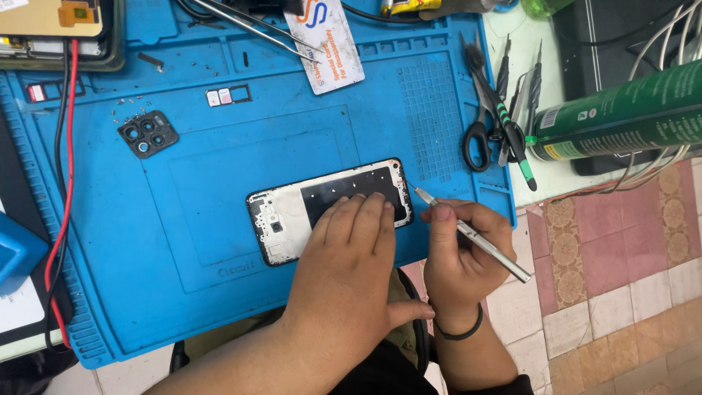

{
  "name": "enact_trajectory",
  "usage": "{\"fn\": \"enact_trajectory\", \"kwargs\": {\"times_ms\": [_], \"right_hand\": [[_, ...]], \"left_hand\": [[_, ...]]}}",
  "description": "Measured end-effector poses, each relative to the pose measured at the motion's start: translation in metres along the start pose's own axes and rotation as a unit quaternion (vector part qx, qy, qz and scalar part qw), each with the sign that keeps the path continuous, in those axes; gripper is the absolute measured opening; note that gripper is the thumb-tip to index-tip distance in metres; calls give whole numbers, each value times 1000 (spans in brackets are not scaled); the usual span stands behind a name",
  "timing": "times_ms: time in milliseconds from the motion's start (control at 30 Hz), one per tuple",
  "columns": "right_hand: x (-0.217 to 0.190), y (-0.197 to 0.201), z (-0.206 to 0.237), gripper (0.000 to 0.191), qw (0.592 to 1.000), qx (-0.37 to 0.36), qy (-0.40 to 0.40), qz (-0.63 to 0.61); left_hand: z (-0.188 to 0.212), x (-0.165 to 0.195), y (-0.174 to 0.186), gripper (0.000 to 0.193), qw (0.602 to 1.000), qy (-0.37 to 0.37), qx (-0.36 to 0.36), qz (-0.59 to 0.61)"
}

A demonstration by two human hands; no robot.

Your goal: The person uses a precision tool to scrape adhesive residue from the edges of a disassembled smartphone frame. They then pick up a replacement screen assembly, align it with the frame, and press the edges together to attach it. The person rotates the phone to inspect the fit and alignment of the new screen.

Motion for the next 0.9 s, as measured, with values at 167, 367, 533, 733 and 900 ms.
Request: {"fn": "enact_trajectory", "kwargs": {"times_ms": [167,367,533,733,900], "right_hand": [[-7,-2,-3,12,998,-2,43,46],[-6,-5,-12,14,999,-8,21,30],[1,-7,-19,15,998,-11,-40,-36],[-3,-5,-20,14,1000,-22,-19,-11],[-13,-5,-18,14,993,-13,86,80]], "left_hand": [[0,0,1,109,1000,0,8,3],[-1,1,2,105,1000,3,16,9],[-1,1,2,105,1000,7,9,8],[-1,1,3,105,1000,-2,16,10],[0,1,1,106,1000,4,7,-4]]}}
Point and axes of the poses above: each hand's wrist, its own z-axis away from the middle knuckle, its own y-axis out of the back of the hand, x = y × z, the point moved 5 cm from there along -z, towards the middle knuckle, and after that the axes turned 15 degrees about z, right-handed, at the moved point
